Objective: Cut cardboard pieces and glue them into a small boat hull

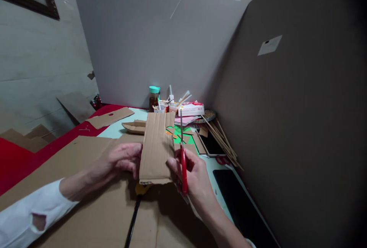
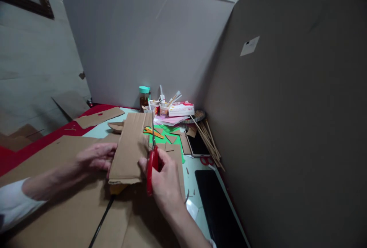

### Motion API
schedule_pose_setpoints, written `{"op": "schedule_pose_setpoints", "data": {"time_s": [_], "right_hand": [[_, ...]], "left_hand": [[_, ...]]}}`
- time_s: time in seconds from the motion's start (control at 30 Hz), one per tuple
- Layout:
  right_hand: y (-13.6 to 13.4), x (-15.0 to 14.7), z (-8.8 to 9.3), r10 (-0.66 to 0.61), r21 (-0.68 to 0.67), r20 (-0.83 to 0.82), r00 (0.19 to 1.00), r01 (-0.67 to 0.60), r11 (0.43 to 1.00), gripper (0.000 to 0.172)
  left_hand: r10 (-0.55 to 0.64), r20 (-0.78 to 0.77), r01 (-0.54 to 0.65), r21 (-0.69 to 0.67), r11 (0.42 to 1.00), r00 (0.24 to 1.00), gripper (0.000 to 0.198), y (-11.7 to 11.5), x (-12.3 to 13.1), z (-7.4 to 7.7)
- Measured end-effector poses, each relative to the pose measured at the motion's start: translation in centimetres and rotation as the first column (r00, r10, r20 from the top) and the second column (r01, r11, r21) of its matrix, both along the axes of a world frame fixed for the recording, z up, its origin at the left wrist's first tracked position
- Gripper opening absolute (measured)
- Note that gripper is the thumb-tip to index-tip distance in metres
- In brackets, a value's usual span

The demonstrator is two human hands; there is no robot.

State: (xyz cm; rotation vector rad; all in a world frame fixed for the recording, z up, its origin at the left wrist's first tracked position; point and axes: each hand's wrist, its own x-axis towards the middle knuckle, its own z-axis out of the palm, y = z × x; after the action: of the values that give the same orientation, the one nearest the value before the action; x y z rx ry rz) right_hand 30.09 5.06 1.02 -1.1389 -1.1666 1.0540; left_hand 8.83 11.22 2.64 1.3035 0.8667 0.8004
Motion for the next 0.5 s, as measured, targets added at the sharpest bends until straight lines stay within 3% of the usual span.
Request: {"op": "schedule_pose_setpoints", "data": {"time_s": [0.13, 0.27, 0.4, 0.5], "right_hand": [[-0.8, -0.9, -0.3, 0.138, -0.027, 0.113, 0.984, -0.135, 0.99, 0.031], [-1.5, -1.0, -0.5, 0.122, -0.004, 0.387, 0.914, -0.131, 0.991, 0.025], [-1.7, -0.9, -0.5, 0.07, 0.062, 0.571, 0.818, -0.129, 0.99, 0.026], [-1.8, -0.7, -0.4, 0.029, 0.103, 0.61, 0.792, -0.115, 0.988, 0.031]], "left_hand": [[0.025, 0.163, 0.021, -0.271, 0.962, 0.986, 0.032, -2.8, 0.1, -0.8], [0.078, 0.226, -0.007, -0.301, 0.954, 0.971, 0.044, -3.2, -0.5, -1.3], [0.292, 0.208, -0.231, -0.276, 0.933, 0.934, 0.039, -1.5, -1.3, -0.6], [0.481, 0.24, -0.465, -0.125, 0.877, 0.843, 0.033, 0.5, -2.5, 0.2]]}}
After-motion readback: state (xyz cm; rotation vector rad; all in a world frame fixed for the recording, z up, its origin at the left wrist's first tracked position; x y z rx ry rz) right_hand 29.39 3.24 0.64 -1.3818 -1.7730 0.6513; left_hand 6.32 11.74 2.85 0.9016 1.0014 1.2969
